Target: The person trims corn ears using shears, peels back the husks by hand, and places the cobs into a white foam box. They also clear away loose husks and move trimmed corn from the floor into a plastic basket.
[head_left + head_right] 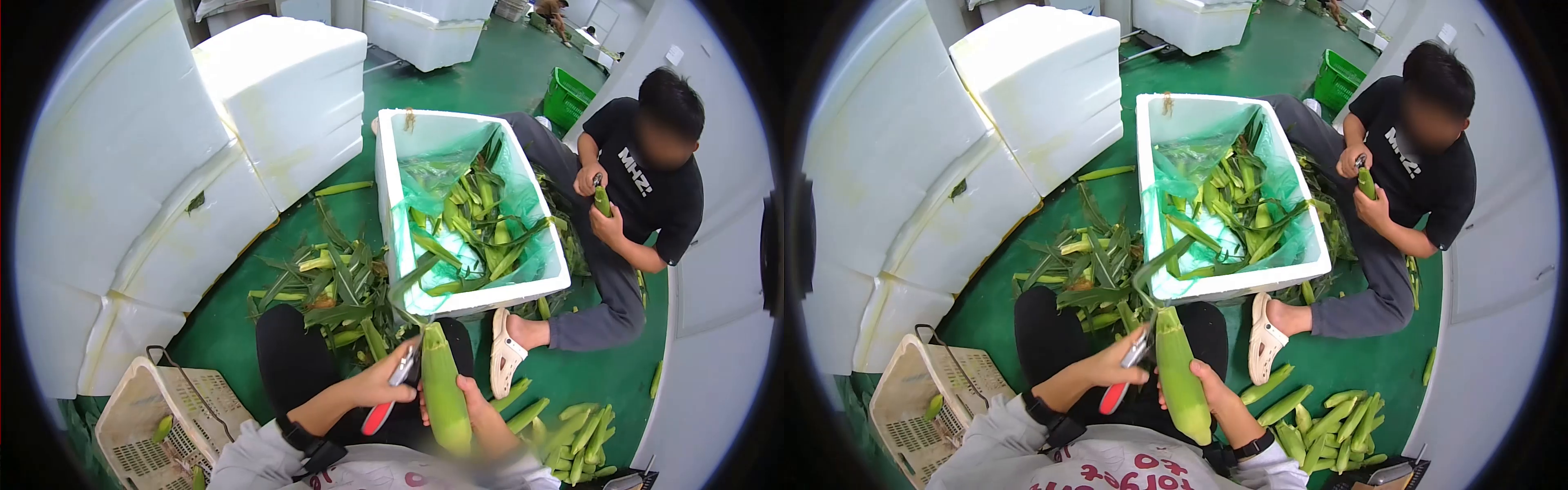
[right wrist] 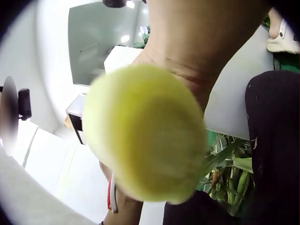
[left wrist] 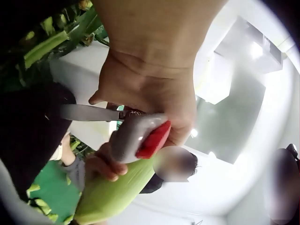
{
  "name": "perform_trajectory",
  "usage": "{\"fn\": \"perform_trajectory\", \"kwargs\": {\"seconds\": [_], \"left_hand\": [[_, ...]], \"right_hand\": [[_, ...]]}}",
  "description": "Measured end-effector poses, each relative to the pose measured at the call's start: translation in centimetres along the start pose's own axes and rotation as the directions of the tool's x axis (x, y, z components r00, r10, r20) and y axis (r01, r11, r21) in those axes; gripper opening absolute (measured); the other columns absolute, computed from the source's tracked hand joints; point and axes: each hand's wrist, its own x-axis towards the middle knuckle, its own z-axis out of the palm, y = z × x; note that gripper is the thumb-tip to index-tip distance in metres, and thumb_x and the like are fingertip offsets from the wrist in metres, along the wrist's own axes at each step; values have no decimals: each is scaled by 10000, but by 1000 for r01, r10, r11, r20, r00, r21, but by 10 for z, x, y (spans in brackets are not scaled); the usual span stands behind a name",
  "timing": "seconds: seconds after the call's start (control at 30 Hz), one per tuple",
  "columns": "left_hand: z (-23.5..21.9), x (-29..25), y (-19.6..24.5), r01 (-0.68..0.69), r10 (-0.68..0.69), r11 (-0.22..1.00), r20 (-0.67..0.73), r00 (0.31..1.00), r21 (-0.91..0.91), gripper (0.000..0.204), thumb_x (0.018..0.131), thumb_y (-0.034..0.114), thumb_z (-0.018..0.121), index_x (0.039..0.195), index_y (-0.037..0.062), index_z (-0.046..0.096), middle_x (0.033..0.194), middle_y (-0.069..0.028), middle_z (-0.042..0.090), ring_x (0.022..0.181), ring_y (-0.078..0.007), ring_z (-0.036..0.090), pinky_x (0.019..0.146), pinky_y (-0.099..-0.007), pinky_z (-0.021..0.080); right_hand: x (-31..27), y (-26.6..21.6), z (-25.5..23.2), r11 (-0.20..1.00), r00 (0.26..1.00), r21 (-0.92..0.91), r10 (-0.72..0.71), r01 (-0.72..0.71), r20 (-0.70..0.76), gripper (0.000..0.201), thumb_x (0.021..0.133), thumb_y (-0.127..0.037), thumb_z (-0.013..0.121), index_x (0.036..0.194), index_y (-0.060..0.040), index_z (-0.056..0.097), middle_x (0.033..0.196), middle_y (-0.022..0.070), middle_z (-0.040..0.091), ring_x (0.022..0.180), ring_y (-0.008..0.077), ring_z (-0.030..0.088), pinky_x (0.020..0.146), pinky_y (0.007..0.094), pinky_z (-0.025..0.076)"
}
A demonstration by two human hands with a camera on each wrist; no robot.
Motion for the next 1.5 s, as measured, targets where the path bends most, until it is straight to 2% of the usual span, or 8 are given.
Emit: {"fn": "perform_trajectory", "kwargs": {"seconds": [0.17,0.27,0.4,0.6,0.8,1.2,1.37,1.5], "left_hand": [[-15,15,10,41,66,863,-192,979,503,620,677,99,653,1261,5,467,811,-69,589,660,-154,567,624,-289,470],[-42,11,4,235,-11,901,-523,852,364,519,696,87,708,1174,12,518,821,-16,604,651,-87,561,588,-243,463],[-16,-8,-22,-75,127,968,-209,970,239,708,676,236,826,1199,15,403,963,-95,591,809,-177,603,696,-325,492],[36,9,8,-96,217,848,-177,960,521,711,637,267,847,1141,38,402,995,-142,555,863,-291,597,723,-388,477],[48,46,13,-390,457,510,143,878,767,699,601,217,836,1119,39,403,911,-150,549,809,-344,581,678,-409,476],[122,46,-10,169,-70,908,260,963,-383,847,679,143,819,1324,14,286,1203,-82,478,1133,-155,479,951,-325,418],[125,59,-14,164,-50,924,318,947,-345,854,666,186,837,1302,9,295,1152,-95,506,1070,-170,519,916,-322,437],[127,72,13,-165,-43,857,387,921,488,761,657,322,838,1165,4,369,930,-163,558,840,-243,602,715,-352,486]], "right_hand": [[-14,-21,23,955,981,-287,-125,78,-148,672,786,-493,625,1213,8,489,941,162,600,828,284,643,716,381,535],[-14,-27,24,339,898,-910,-435,239,74,643,785,-444,635,1214,8,479,966,161,585,860,294,621,761,367,500],[4,-15,20,246,797,-891,-576,381,182,684,809,-505,575,1225,26,458,1114,181,517,1053,332,493,918,413,400],[-5,-39,55,-215,272,-948,-922,235,276,553,864,-418,593,1122,57,472,984,196,505,887,332,513,775,390,444],[-82,-79,78,-374,483,-898,-846,-230,229,363,757,-299,731,708,-32,489,621,89,460,502,277,489,454,358,398],[-111,-65,51,-773,167,-578,-626,-261,761,227,750,-165,677,670,-79,482,571,4,356,457,158,381,444,284,287],[-127,-55,46,-799,164,-510,-576,-319,800,171,663,-204,670,699,-110,533,709,-7,419,633,145,483,536,270,384],[-128,-38,24,-248,-189,-966,-947,-79,259,251,791,-176,686,687,-23,517,892,131,482,755,288,501,684,394,432]]}}
